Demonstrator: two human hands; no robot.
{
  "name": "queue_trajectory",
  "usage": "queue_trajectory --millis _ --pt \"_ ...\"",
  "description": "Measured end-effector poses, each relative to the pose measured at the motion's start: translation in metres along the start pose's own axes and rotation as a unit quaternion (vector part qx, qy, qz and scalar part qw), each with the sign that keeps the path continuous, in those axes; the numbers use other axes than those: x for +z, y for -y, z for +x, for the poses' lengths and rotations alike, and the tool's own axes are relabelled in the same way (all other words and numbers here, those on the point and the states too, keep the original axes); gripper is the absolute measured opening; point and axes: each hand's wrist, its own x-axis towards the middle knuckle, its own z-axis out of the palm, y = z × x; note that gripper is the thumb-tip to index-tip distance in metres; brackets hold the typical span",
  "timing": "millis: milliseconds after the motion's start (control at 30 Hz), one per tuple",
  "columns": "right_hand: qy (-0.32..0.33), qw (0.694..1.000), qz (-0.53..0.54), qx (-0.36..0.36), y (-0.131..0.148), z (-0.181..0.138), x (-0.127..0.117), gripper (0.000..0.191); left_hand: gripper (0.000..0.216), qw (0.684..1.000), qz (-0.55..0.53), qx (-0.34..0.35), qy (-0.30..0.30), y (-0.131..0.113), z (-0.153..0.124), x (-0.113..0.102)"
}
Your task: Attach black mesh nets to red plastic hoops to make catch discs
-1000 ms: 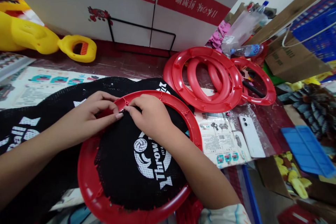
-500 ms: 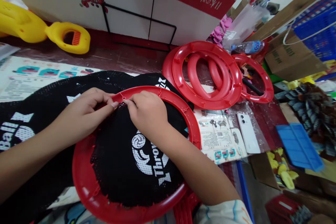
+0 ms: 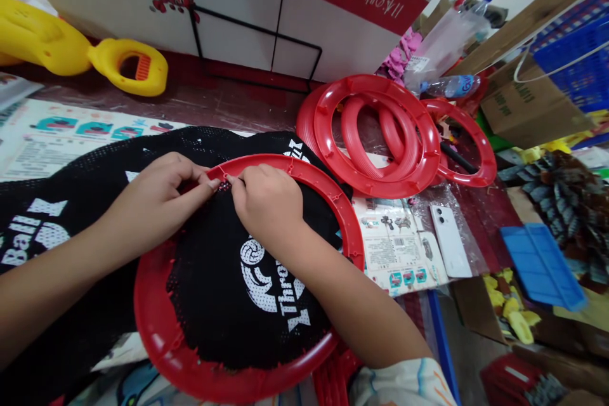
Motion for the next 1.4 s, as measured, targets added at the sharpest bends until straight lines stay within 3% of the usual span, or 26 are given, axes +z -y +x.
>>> queue_trajectory --millis 233,367,633,833,1133,1233,1400 --pt "0.112 0.985 0.130 -0.035 -0.013 0.010 -0.025 0.013 0.020 0.998 0.018 0.047 0.032 0.003 0.001 0.000" --pt "0.092 0.989 0.100 -0.052 -0.014 0.011 -0.026 0.015 0.030 0.994 0.013 0.100 0.036 0.005 0.001 0.002" --pt "0.053 0.997 0.063 -0.002 -0.012 0.017 -0.013 0.021 0.030 0.991 0.008 0.125 0.036 0.009 -0.002 0.004" --pt "0.050 0.998 0.034 0.007 -0.009 0.020 -0.009 0.025 0.031 0.992 0.003 0.121 0.043 0.008 -0.004 0.003" --pt "0.075 0.996 -0.016 0.041 -0.005 0.017 -0.014 0.024 0.039 0.985 0.030 0.168 0.038 0.017 -0.003 0.006" --pt "0.107 0.992 0.031 0.061 -0.006 0.012 -0.028 0.020 0.036 0.987 0.032 0.152 0.038 0.018 -0.006 0.003" --pt "0.224 0.970 0.073 0.061 -0.014 0.008 -0.047 0.019 0.035 0.979 0.112 0.156 0.071 0.010 -0.017 -0.008"
